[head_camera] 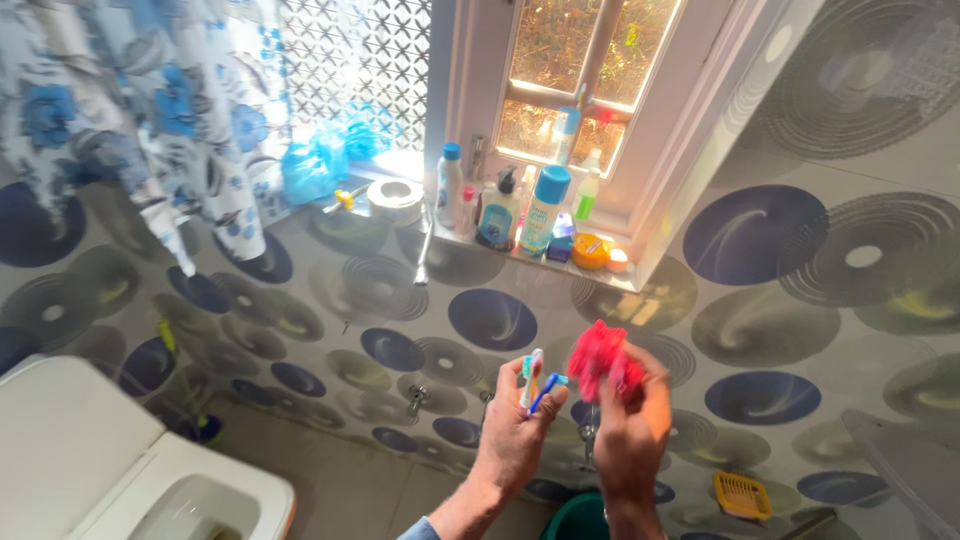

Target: The person removes various toiletries, including bottles, boxes, and toothbrushes, from a corner wall shelf and places them on the window sill. The person also handles a blue plastic bag and a green scrubber, placing them on the sill. The person continues moving items from the shelf to the sill until the shelf is empty.

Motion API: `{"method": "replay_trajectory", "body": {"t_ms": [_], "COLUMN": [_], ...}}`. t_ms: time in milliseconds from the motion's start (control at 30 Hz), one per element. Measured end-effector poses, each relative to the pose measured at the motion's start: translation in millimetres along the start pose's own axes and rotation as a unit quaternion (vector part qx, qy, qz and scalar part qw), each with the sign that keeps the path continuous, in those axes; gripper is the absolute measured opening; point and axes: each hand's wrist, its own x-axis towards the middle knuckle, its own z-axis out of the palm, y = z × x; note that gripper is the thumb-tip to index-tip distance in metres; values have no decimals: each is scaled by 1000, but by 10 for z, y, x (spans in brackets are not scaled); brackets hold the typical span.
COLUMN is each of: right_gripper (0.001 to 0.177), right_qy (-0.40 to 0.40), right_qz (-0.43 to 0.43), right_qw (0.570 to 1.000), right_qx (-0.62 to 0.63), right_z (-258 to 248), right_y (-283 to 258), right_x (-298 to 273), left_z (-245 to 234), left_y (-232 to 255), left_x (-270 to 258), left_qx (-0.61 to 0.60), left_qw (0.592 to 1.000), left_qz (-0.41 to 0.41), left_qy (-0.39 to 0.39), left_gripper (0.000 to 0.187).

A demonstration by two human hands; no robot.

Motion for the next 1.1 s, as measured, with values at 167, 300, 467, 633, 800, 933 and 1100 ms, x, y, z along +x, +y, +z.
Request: {"method": "replay_trajectory", "body": {"t_ms": [167,300,467,633,800,933,1100], "right_gripper": [31,32,40,60,52,48,33], "right_qy": [45,69,38,-36,15,119,205], "right_qz": [-70,-177,-205,-142,-84,-146,-179], "right_qw": [996,958,924,918,909,887,916], "right_qx": [44,-215,-320,-369,-408,-421,-294], "right_z": [302,451,520,451,397,650,1445], "right_y": [328,619,1096,1441,1360,1017,647], "right_x": [879,1394,2268,2551,2250,1969,1233], "left_z": [-79,-157,-222,-154,-96,-125,-587], "left_y": [-217,-346,-506,-586,-656,-680,-578], "left_x": [610,959,1299,1534,1710,1834,2068], "left_qx": [-34,-38,-38,-48,-63,-112,-216], "left_qw": [999,999,999,998,983,977,943], "left_qz": [-18,1,-34,-45,-146,-95,-153], "left_qy": [-22,-14,6,-22,-94,-152,-203], "left_gripper": [28,31,33,37,38,35,35]}}
